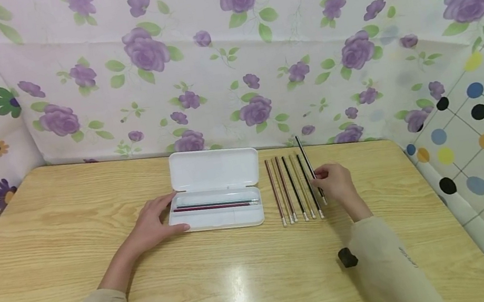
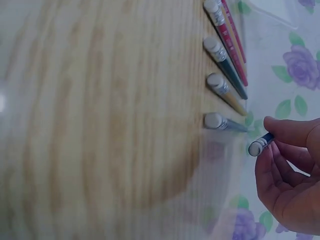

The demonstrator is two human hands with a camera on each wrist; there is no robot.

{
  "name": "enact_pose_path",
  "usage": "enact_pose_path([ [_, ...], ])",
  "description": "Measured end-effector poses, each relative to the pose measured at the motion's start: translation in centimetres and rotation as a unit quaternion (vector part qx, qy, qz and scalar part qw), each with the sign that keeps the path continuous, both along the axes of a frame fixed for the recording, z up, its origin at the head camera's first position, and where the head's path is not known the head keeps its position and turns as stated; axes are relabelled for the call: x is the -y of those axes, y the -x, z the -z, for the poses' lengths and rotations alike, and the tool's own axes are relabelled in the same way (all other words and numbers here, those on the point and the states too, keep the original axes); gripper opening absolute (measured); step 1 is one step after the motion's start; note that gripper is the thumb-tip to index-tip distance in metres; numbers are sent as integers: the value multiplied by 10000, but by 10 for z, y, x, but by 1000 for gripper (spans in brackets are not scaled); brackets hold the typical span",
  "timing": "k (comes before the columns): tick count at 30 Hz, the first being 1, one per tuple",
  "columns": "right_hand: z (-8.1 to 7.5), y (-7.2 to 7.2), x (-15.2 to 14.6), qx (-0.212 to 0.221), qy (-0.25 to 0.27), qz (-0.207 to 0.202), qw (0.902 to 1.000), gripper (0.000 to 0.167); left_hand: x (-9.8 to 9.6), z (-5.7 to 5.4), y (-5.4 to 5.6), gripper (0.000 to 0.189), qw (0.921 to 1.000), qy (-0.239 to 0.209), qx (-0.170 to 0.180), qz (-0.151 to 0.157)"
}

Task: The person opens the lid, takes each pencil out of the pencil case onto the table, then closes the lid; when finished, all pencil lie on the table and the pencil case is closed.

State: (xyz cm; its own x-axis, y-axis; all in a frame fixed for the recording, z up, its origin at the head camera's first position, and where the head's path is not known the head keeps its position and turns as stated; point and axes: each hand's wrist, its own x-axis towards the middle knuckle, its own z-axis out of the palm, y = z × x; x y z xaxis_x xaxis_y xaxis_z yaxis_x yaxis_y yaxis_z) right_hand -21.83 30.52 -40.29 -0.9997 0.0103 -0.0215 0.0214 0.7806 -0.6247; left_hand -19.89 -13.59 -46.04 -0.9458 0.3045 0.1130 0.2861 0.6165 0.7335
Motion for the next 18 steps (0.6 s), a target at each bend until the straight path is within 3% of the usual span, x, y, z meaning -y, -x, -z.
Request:
enact_pose_path([
  [11, 17, -7, -14, 258, -258, 230, 9991, 32, 0, 1, 0, 95, 10000, 48, -18, -16],
  [18, 20, -9, -13, 266, -369, 203, 9988, 35, 1, 1, 0, 95, 10000, 26, 13, -33],
])
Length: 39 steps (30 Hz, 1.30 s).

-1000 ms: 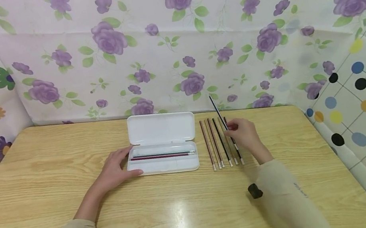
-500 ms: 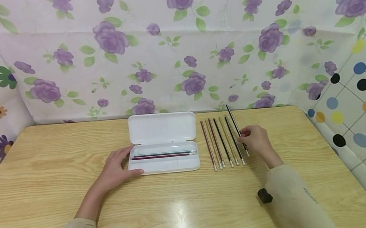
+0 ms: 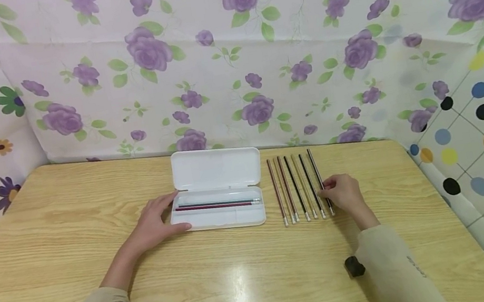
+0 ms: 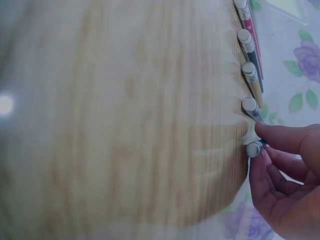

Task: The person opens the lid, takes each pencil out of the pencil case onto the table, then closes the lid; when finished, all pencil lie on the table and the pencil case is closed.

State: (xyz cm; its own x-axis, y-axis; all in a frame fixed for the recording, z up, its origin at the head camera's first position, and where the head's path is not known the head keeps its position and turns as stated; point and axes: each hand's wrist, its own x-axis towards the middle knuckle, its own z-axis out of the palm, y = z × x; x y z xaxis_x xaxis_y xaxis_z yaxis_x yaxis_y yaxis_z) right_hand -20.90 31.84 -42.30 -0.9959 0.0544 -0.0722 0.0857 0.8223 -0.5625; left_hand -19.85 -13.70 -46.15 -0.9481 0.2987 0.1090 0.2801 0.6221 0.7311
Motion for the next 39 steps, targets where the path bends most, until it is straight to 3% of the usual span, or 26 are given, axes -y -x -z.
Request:
enact_pose_path([
  [24, -6, -2, 2, 315, 443, -102, 9985, 34, 0, -2, 0, 94, 10000, 55, -42, 31],
  [31, -9, -1, 6, 63, 396, -103, 9991, 32, 0, -1, 0, 95, 9999, 110, -65, 28],
  [39, -16, 3, 28, -362, 231, -522, 9977, 36, 0, -1, 0, 95, 10000, 80, -41, 29],
])
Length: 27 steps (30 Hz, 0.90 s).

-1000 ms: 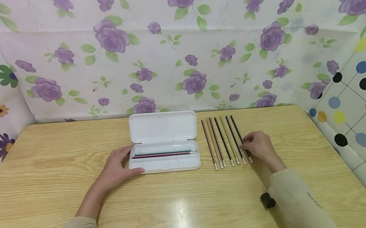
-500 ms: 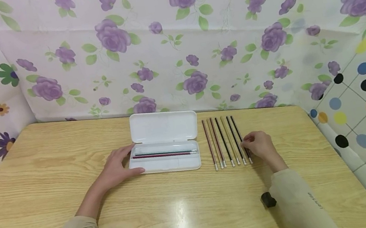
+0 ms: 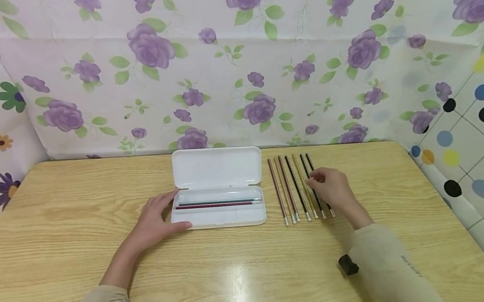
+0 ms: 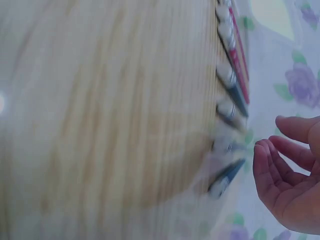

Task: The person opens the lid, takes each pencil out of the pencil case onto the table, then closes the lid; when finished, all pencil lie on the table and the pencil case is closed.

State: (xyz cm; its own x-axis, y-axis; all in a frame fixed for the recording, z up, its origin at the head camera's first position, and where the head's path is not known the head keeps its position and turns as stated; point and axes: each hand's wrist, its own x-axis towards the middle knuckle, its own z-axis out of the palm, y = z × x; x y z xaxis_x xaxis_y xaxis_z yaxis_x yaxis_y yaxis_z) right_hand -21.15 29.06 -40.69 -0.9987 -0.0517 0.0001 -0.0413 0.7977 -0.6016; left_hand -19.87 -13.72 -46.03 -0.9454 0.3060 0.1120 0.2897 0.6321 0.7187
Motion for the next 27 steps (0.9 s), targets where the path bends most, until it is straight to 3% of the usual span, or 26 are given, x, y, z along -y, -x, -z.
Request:
enact_pose_path([
  [14, -9, 3, 58, -262, -29, -870, 9959, 31, -1, -1, 0, 95, 10000, 32, -49, 15],
  [27, -5, 11, 112, -250, 125, -1874, 9819, 21, 0, 0, -1, 95, 10000, 33, 34, -5],
])
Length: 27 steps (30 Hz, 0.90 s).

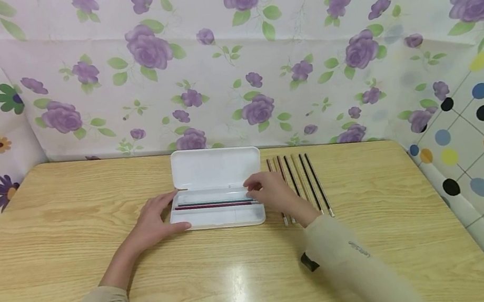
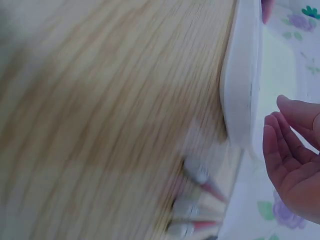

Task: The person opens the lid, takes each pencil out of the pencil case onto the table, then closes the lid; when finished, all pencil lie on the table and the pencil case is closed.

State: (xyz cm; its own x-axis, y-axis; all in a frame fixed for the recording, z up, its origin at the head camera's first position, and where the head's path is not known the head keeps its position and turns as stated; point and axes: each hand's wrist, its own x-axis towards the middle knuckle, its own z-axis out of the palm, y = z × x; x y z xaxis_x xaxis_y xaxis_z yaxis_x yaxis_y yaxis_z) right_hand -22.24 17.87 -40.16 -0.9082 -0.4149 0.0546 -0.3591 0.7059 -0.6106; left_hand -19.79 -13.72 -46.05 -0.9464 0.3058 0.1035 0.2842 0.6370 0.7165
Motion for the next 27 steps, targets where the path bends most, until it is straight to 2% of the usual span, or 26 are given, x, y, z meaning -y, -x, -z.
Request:
enact_pose_path([
  [6, 4, 5, 19, 131, -27, -225, 9997, 16, 1, 1, 1, 95, 10000, -29, -43, 10],
  [15, 17, 9, 31, 55, 58, -471, 9989, 14, -1, 0, 0, 95, 10000, -65, -26, -2],
  [20, 20, 10, 34, -54, -204, -551, 9983, 14, -2, -1, 0, 95, 10000, -58, -42, 3],
  [27, 19, 13, 44, -262, -925, -764, 9924, 14, 0, 0, 0, 94, 10000, -59, -32, -13],
])
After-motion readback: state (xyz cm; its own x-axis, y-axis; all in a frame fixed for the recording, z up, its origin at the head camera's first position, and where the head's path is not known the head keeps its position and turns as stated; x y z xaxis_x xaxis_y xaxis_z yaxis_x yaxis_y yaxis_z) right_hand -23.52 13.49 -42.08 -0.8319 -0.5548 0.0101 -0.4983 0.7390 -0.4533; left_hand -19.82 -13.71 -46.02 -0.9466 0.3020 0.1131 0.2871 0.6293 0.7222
